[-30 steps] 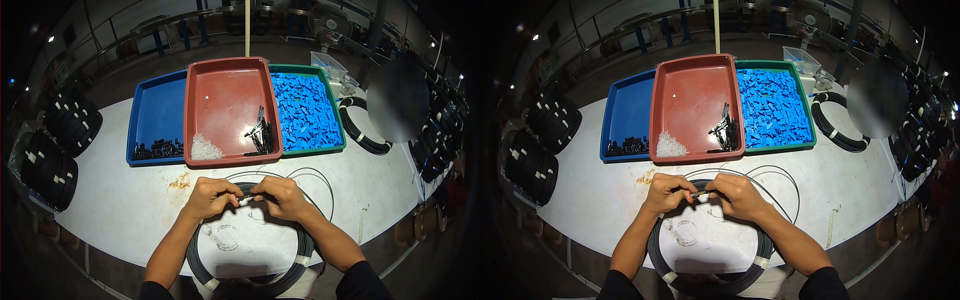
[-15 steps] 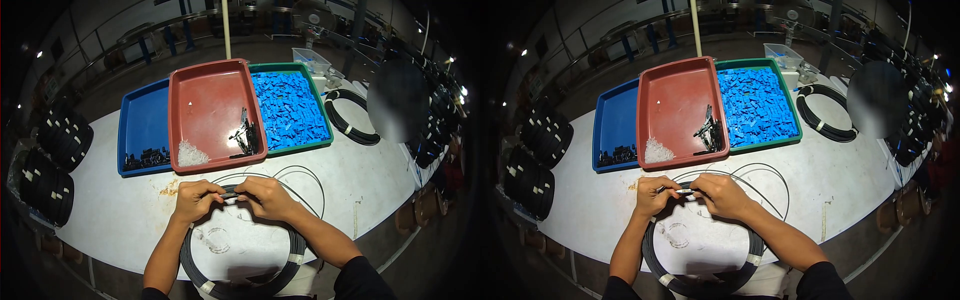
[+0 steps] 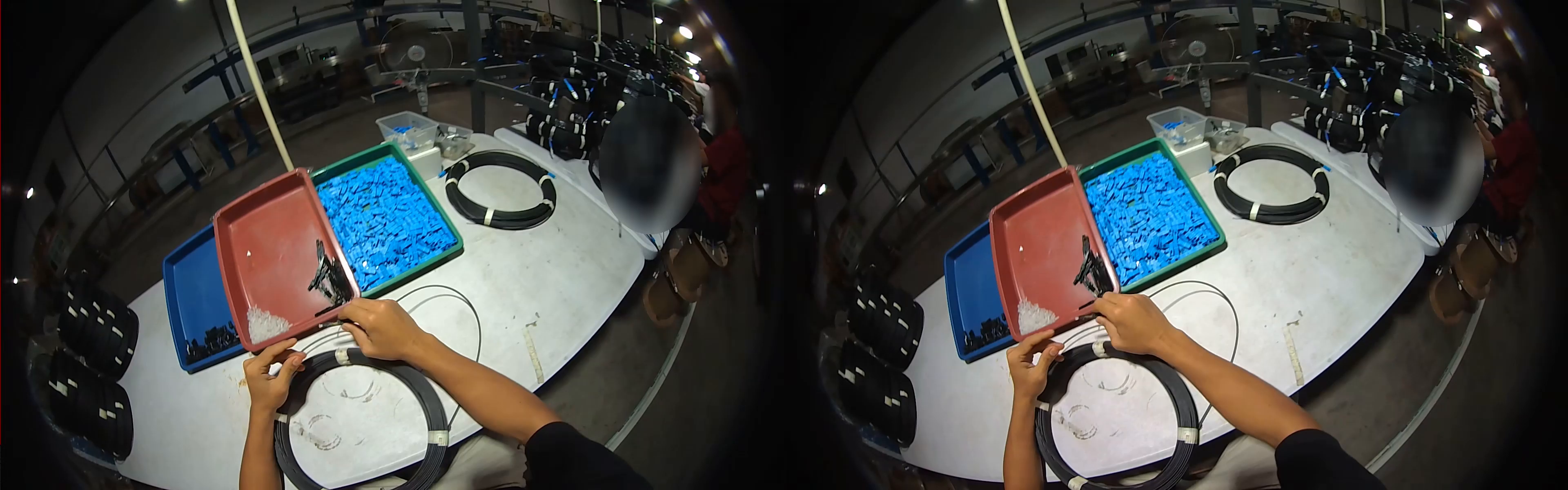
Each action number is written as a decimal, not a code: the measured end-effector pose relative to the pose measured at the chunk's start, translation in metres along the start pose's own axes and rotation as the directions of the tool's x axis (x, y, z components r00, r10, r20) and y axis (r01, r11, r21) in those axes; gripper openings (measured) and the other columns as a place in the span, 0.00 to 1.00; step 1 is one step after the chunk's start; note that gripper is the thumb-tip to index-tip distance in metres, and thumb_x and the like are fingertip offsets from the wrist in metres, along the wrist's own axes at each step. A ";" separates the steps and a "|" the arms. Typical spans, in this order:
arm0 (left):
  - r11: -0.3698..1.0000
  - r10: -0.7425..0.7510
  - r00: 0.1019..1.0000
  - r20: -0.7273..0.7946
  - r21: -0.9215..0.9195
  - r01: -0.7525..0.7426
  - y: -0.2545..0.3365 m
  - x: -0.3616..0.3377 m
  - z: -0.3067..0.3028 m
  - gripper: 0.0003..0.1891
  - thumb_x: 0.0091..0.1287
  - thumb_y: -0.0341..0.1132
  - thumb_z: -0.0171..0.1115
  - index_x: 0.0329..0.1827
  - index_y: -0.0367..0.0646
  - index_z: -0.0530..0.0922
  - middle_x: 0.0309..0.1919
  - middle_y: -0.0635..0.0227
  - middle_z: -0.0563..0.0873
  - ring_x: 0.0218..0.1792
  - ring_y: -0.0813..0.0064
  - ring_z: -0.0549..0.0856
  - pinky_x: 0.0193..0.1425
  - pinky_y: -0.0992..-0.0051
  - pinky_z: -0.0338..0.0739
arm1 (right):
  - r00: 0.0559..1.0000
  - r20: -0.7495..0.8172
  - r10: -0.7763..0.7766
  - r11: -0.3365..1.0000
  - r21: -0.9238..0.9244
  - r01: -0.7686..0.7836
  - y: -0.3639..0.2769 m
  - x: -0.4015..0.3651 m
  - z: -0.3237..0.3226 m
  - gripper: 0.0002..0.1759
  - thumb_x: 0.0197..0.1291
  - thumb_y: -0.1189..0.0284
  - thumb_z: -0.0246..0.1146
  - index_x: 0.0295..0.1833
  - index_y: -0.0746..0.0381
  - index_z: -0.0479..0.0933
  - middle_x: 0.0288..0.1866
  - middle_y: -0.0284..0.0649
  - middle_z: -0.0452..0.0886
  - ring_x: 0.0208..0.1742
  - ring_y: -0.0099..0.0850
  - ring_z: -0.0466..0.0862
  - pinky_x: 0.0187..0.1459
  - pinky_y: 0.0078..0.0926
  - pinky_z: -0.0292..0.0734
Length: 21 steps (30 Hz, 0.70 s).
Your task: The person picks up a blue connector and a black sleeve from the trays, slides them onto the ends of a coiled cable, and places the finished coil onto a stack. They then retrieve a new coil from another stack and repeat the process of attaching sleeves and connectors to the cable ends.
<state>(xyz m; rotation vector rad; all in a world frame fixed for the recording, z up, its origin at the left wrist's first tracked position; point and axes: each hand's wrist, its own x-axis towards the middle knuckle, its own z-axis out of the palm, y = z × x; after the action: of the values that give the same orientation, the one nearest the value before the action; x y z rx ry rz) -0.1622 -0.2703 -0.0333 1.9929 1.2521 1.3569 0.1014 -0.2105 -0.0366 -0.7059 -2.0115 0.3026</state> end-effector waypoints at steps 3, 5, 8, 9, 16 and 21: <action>0.993 -0.085 0.996 0.011 -0.079 0.086 0.008 0.016 0.001 0.14 0.64 0.25 0.73 0.53 0.32 0.87 0.36 0.56 0.94 0.34 0.73 0.93 0.42 0.76 0.87 | 0.993 -0.096 0.061 0.998 0.000 -0.061 0.018 0.000 -0.011 0.06 0.62 0.74 0.67 0.43 0.63 0.80 0.37 0.48 0.82 0.38 0.50 0.85 0.41 0.46 0.81; 0.977 0.057 0.987 0.148 0.194 -0.085 0.021 0.036 0.001 0.12 0.66 0.29 0.74 0.50 0.32 0.88 0.33 0.59 0.94 0.33 0.75 0.92 0.41 0.75 0.87 | 0.977 -0.159 0.144 0.985 -0.072 -0.157 0.029 0.000 -0.017 0.07 0.63 0.76 0.68 0.46 0.65 0.82 0.39 0.47 0.85 0.39 0.47 0.87 0.41 0.40 0.82; 0.939 0.081 0.957 0.277 0.300 -0.166 0.037 0.070 0.006 0.13 0.63 0.31 0.75 0.49 0.37 0.89 0.34 0.60 0.94 0.33 0.70 0.93 0.41 0.73 0.85 | 0.962 -0.215 0.170 0.976 -0.095 -0.194 0.041 0.000 -0.024 0.06 0.63 0.76 0.68 0.45 0.66 0.82 0.39 0.47 0.86 0.39 0.47 0.86 0.41 0.40 0.82; 0.930 0.098 0.945 0.314 0.309 -0.199 0.038 0.081 0.009 0.12 0.63 0.32 0.76 0.49 0.39 0.90 0.35 0.60 0.93 0.33 0.67 0.93 0.42 0.71 0.84 | 0.950 -0.250 0.189 0.969 -0.111 -0.222 0.045 0.000 -0.026 0.06 0.63 0.76 0.68 0.44 0.66 0.82 0.38 0.47 0.86 0.39 0.47 0.86 0.41 0.41 0.82; 0.675 0.282 0.778 0.561 0.460 -0.576 0.043 0.153 0.037 0.11 0.60 0.33 0.73 0.46 0.47 0.89 0.32 0.62 0.90 0.36 0.60 0.87 0.46 0.62 0.77 | 0.911 -0.344 0.225 0.959 -0.086 -0.269 0.052 0.000 -0.025 0.06 0.62 0.77 0.67 0.44 0.65 0.81 0.37 0.48 0.83 0.38 0.50 0.85 0.41 0.45 0.80; 0.643 0.381 0.720 0.580 0.393 -0.657 0.012 0.198 0.067 0.11 0.59 0.34 0.75 0.45 0.47 0.90 0.33 0.66 0.89 0.40 0.65 0.85 0.46 0.65 0.73 | 0.889 -0.436 0.139 0.954 -0.182 -0.238 0.063 0.001 -0.020 0.07 0.59 0.78 0.70 0.43 0.66 0.83 0.34 0.45 0.85 0.31 0.43 0.82 0.36 0.39 0.74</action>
<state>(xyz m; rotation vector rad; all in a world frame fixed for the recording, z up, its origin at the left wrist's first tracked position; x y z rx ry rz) -0.0737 -0.0984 0.0473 3.0893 0.9289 0.6286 0.1404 -0.1606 -0.0555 -1.0254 -1.5797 0.0201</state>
